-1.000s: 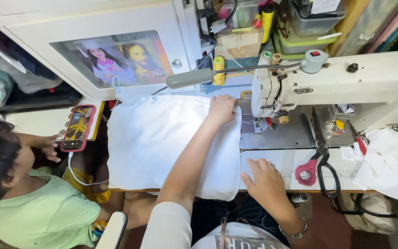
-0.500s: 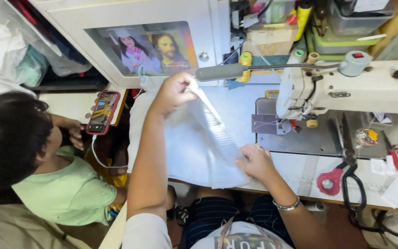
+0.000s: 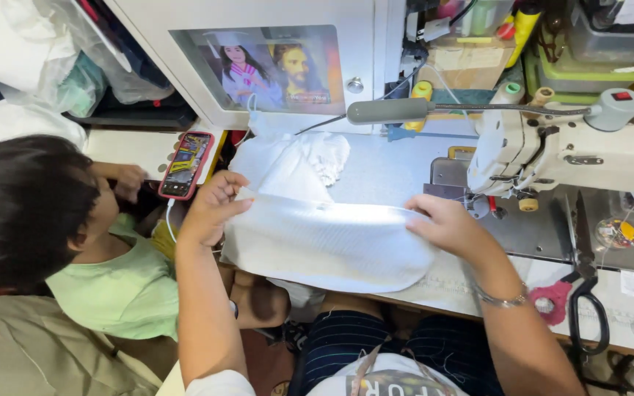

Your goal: Measuring white fabric with a tape measure and cutting it with scissors at a sewing workstation.

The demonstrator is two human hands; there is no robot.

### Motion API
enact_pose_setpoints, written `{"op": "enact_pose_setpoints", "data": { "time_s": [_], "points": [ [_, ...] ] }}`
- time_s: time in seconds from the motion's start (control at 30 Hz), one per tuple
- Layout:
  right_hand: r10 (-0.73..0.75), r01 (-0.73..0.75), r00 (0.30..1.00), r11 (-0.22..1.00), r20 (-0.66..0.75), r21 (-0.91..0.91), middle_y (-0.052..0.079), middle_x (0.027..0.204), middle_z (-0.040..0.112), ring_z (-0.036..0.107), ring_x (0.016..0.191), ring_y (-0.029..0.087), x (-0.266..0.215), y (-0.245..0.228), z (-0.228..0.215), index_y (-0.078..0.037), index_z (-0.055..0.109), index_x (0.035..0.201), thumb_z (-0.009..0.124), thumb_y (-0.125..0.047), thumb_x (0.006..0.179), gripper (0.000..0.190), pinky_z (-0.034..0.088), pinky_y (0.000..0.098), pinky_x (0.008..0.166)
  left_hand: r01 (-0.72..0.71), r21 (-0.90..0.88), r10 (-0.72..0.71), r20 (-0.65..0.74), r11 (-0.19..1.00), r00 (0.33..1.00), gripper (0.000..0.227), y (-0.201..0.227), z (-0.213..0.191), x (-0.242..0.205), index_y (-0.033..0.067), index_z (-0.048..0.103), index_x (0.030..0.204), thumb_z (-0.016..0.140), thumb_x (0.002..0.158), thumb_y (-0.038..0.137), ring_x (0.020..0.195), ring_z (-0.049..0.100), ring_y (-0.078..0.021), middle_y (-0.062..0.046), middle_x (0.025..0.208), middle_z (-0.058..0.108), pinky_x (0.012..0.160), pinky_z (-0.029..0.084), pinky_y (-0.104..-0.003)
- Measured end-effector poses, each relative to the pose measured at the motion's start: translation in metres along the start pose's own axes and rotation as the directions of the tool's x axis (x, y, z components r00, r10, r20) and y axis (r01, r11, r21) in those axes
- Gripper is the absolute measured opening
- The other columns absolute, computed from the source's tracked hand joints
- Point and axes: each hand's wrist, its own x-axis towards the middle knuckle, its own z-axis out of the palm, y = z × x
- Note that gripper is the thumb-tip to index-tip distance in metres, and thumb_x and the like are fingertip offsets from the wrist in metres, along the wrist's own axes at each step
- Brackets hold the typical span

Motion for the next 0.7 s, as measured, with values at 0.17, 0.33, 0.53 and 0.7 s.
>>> {"op": "enact_pose_setpoints", "data": {
  "time_s": [0.17, 0.33, 0.53, 0.7],
  "points": [
    [-0.001, 0.005, 1.000, 0.912, 0.011, -0.410, 0.009, 0.106, 0.077, 0.074, 0.105, 0.031, 0.051, 0.036, 0.059, -0.018, 0.070, 0.123, 0.065, -0.024, 0.092, 0.031, 0.054, 0.0470, 0.094, 0.100, 0.336, -0.040, -0.181, 0.936, 0.983, 0.035, -0.071, -0.016, 0.001, 0.0043, 0.066, 0.114, 0.077, 0.081, 0.000, 0.075, 0.060, -0.0131, -0.006, 0.087, 0.067, 0.071, 0.050, -0.026],
    [-0.076, 0.001, 0.991, 0.836, -0.113, -0.549, -0.001, 0.103, 0.072, 0.070, 0.101, 0.022, 0.050, 0.054, 0.078, -0.025, 0.069, 0.120, 0.068, -0.027, 0.090, 0.030, 0.050, 0.0438, 0.092, 0.223, 0.800, 0.121, -0.344, 0.557, 0.931, 0.056, -0.073, 0.011, -0.013, 0.0078, 0.065, 0.126, 0.084, 0.074, 0.018, 0.109, 0.063, -0.0385, -0.016, 0.115, 0.066, 0.099, 0.048, -0.048],
    [-0.266, 0.088, 0.940, 0.795, -0.215, -0.600, 0.000, 0.104, 0.067, 0.063, 0.110, 0.023, 0.044, 0.059, 0.092, -0.019, 0.071, 0.095, 0.072, -0.020, 0.090, 0.006, 0.049, 0.0402, 0.091, -0.411, 0.841, 0.585, 0.145, 0.352, 0.798, 0.041, -0.081, 0.113, -0.045, 0.0063, 0.071, 0.115, 0.080, 0.075, 0.009, 0.109, 0.066, -0.0323, -0.013, 0.113, 0.069, 0.095, 0.050, -0.044],
    [-0.087, -0.029, 0.982, 0.806, -0.168, -0.591, 0.005, 0.109, 0.066, 0.060, 0.118, 0.029, 0.041, 0.041, 0.082, -0.016, 0.072, 0.118, 0.066, -0.027, 0.094, 0.027, 0.047, 0.0456, 0.095, -0.295, 0.906, -0.189, 0.361, 0.305, 0.913, 0.071, -0.056, 0.146, -0.065, 0.0255, 0.044, 0.154, 0.045, 0.095, 0.065, 0.153, 0.019, -0.0445, -0.013, 0.166, 0.031, 0.113, 0.011, -0.077]
  ]
}}
